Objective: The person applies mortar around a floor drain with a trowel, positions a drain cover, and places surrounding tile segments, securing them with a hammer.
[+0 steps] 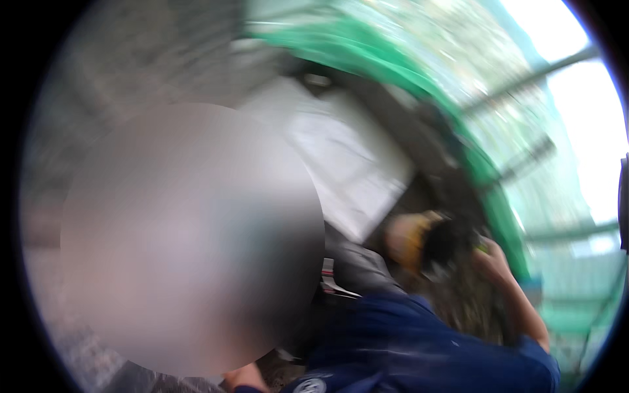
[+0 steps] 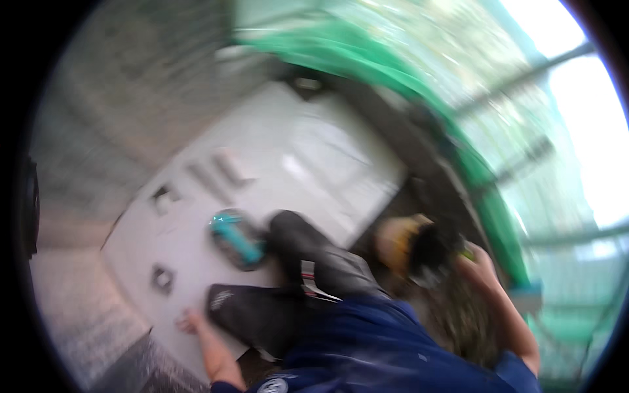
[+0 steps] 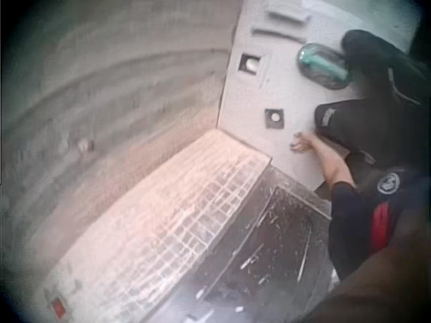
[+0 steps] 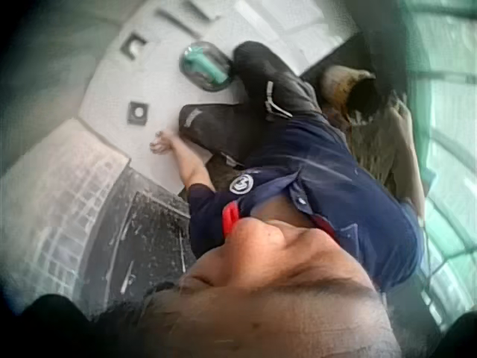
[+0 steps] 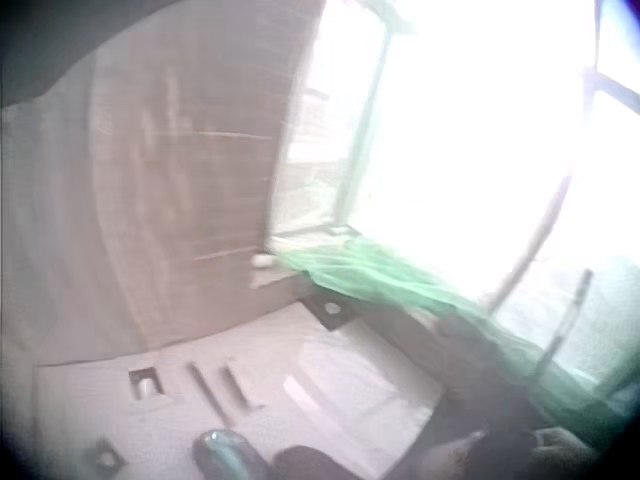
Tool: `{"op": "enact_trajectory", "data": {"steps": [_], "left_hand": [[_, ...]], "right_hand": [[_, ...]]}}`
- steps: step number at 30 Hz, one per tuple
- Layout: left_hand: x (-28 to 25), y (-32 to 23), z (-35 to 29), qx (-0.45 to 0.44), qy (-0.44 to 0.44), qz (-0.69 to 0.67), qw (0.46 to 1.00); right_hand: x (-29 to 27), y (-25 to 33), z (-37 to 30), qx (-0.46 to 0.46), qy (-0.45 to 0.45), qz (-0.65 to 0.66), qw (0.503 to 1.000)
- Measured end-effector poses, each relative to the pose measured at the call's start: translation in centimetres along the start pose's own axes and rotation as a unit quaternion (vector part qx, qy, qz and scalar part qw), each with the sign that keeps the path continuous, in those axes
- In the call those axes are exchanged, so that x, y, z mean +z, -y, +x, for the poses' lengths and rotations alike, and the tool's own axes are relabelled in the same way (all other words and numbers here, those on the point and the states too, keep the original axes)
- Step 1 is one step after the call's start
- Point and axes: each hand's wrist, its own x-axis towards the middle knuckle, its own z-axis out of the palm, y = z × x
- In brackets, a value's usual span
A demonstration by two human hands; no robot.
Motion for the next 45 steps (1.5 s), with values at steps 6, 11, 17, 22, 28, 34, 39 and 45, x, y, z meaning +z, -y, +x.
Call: {"op": "enact_trajectory", "data": {"steps": [6, 11, 17, 22, 28, 34, 39, 45], "left_hand": [[-8.0, 2.0, -6.1, 0.126, 0.064, -0.237, 0.961], [-15.3, -2.2, -7.2, 0.161, 0.165, -0.384, 0.894], [-23.6, -7.0, -10.6, 0.223, 0.155, -0.42, 0.866], [-24.1, -6.8, -9.3, 0.222, 0.187, -0.461, 0.839], [-23.9, -5.0, -8.7, 0.16, 0.205, -0.5, 0.826], [-21.3, -2.8, -5.7, 0.137, 0.215, -0.453, 0.854], [-19.6, -0.1, -5.8, 0.086, 0.238, -0.363, 0.897], [-11.1, 6.3, -1.1, 0.067, 0.194, -0.337, 0.919]], "right_hand": [[-10.1, -8.5, 0.9, 0.169, 0.061, -0.348, 0.92], [-7.6, -13.0, 4.8, 0.112, 0.11, -0.448, 0.88], [-5.0, -15.6, 9.0, 0.062, 0.201, -0.51, 0.834], [-5.5, -17.3, 8.6, 0.006, 0.246, -0.537, 0.807], [-7.6, -17.5, 7.9, -0.008, 0.261, -0.52, 0.813], [-10.4, -21.8, 8.1, 0.037, 0.259, -0.435, 0.862], [-12.6, -25.8, 7.3, 0.213, 0.334, -0.205, 0.895], [-8.9, -25.2, 5.5, 0.248, 0.282, 0.101, 0.921]]}}
